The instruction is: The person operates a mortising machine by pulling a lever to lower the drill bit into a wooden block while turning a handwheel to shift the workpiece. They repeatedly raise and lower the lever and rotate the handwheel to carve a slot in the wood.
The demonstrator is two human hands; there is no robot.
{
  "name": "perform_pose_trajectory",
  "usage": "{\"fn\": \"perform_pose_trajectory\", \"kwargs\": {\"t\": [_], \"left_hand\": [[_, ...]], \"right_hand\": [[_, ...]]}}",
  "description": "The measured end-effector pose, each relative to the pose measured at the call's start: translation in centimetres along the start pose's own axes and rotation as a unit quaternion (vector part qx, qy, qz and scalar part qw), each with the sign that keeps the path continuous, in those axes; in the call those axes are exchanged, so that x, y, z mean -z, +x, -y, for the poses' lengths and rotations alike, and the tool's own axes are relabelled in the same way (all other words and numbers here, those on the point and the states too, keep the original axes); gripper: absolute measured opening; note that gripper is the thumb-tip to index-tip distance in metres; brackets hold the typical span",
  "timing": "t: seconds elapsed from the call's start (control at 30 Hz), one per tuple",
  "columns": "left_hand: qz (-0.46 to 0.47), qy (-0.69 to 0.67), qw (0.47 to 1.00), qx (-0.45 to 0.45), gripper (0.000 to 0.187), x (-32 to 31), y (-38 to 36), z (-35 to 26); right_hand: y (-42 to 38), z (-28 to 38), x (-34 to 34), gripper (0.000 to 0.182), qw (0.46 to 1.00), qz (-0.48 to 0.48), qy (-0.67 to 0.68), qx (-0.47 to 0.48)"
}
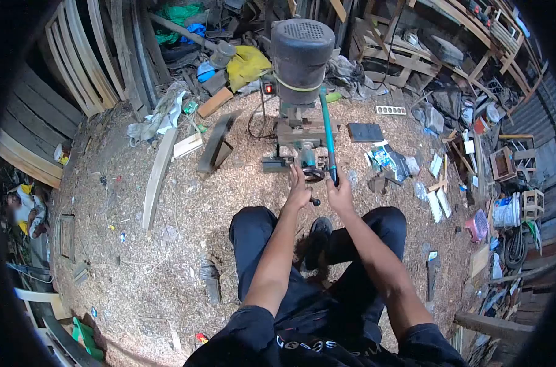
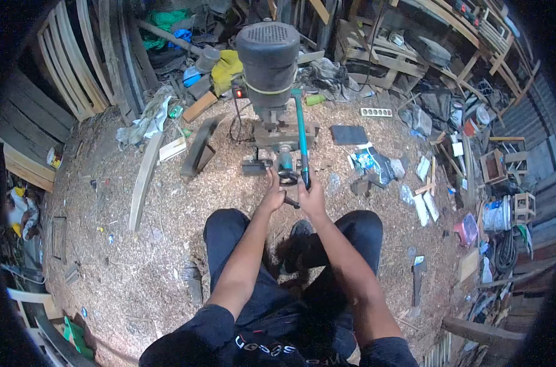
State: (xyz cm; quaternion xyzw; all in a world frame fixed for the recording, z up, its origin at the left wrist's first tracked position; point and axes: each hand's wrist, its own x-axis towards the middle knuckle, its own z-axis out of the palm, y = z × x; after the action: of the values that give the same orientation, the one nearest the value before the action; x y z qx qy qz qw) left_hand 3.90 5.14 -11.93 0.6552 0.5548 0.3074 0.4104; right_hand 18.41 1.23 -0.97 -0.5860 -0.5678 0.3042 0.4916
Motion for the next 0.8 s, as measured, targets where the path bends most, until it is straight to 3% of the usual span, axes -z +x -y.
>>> {"fn": "perform_pose_trajectory", "kwargs": {"t": [0.1, 0.2, 0.3, 0.4, 0.47, 0.53, 0.57, 0.67, 0.8], "left_hand": [[0.011, 0.01, 1.0, -0.002, 0.102, -0.3, 0.5, 0.6], [0.021, -0.053, 0.998, -0.005, 0.107, -1.0, 1.0, 2.3], [0.017, -0.041, 0.999, -0.029, 0.106, -0.9, 0.7, 2.5], [0.028, -0.054, 0.996, -0.058, 0.099, -0.2, 0.7, 2.4], [0.041, -0.02, 0.998, -0.046, 0.095, 0.8, 0.2, 1.2], [0.041, -0.017, 0.997, -0.058, 0.096, 0.9, 0.2, 1.3], [0.041, -0.015, 0.997, -0.063, 0.096, 0.9, 0.1, 1.5], [0.033, -0.036, 0.994, -0.1, 0.102, 0.6, 0.1, 2.7], [0.036, -0.043, 0.996, -0.074, 0.102, 0.9, -0.4, 1.6]], "right_hand": [[1.1, 1.0, 0.8, 0.043, 1.0, 0.001, 0.007, -0.017], [2.4, 7.5, 3.3, 0.04, 0.997, 0.012, -0.032, -0.064], [4.5, 14.5, 5.4, 0.034, 0.987, 0.019, 0.022, -0.158], [7.4, 20.6, 7.5, 0.028, 0.985, 0.054, 0.087, -0.136], [9.3, 24.8, 8.2, 0.031, 0.989, 0.012, 0.124, -0.08], [13.1, 25.8, 8.2, 0.043, 0.989, -0.039, 0.091, 0.113], [15.4, 26.5, 8.3, 0.053, 0.989, -0.026, 0.103, 0.101], [20.6, 27.5, 8.0, 0.054, 0.974, -0.048, 0.074, 0.211], [27.1, 28.3, 7.6, 0.046, 0.957, -0.125, -0.007, 0.26]]}}
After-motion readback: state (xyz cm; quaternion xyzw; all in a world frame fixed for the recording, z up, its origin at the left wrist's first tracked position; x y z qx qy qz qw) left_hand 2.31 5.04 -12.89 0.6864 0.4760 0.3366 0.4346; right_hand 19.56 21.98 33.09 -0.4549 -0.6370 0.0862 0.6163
